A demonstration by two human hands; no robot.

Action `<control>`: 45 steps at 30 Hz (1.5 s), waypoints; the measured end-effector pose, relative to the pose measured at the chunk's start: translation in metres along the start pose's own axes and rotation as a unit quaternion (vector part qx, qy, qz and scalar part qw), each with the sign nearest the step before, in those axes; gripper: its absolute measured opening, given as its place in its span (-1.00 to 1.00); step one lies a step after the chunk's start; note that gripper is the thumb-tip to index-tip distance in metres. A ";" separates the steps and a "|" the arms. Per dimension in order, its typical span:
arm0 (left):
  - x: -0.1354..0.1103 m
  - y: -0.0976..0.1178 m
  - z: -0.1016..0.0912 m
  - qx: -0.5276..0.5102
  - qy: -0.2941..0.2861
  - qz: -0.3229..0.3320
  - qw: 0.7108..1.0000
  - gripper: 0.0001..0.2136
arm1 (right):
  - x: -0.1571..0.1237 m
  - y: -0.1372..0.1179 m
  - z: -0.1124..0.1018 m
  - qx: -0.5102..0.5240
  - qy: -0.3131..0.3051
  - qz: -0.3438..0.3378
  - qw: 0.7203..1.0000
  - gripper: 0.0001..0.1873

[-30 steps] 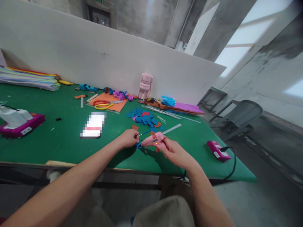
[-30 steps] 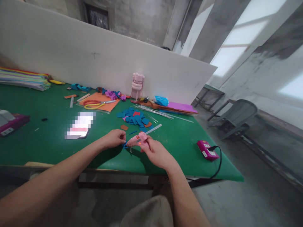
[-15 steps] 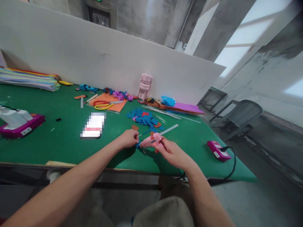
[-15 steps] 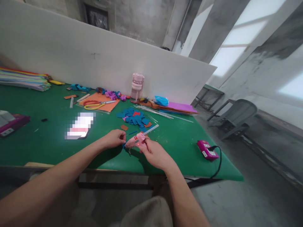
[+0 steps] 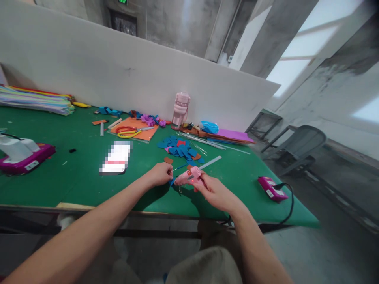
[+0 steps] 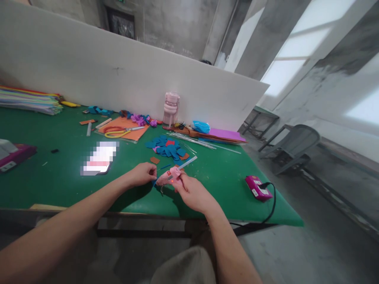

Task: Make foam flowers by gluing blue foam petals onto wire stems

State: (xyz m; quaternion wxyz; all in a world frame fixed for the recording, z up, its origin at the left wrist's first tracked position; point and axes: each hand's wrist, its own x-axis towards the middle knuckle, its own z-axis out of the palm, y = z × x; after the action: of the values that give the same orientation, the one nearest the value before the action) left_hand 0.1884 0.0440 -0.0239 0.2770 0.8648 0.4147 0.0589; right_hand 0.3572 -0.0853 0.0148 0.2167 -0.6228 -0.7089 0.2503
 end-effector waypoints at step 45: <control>0.002 -0.004 0.002 -0.032 0.004 0.001 0.999 -0.96 | -0.004 0.012 -0.009 0.052 0.050 0.042 0.996 -0.61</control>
State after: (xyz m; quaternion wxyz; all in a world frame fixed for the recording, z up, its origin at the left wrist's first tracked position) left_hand 0.1877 0.0465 -0.0275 0.3032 0.8554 0.4131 0.0756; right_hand 0.3723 -0.0873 0.0140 0.2733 -0.6520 -0.6561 0.2641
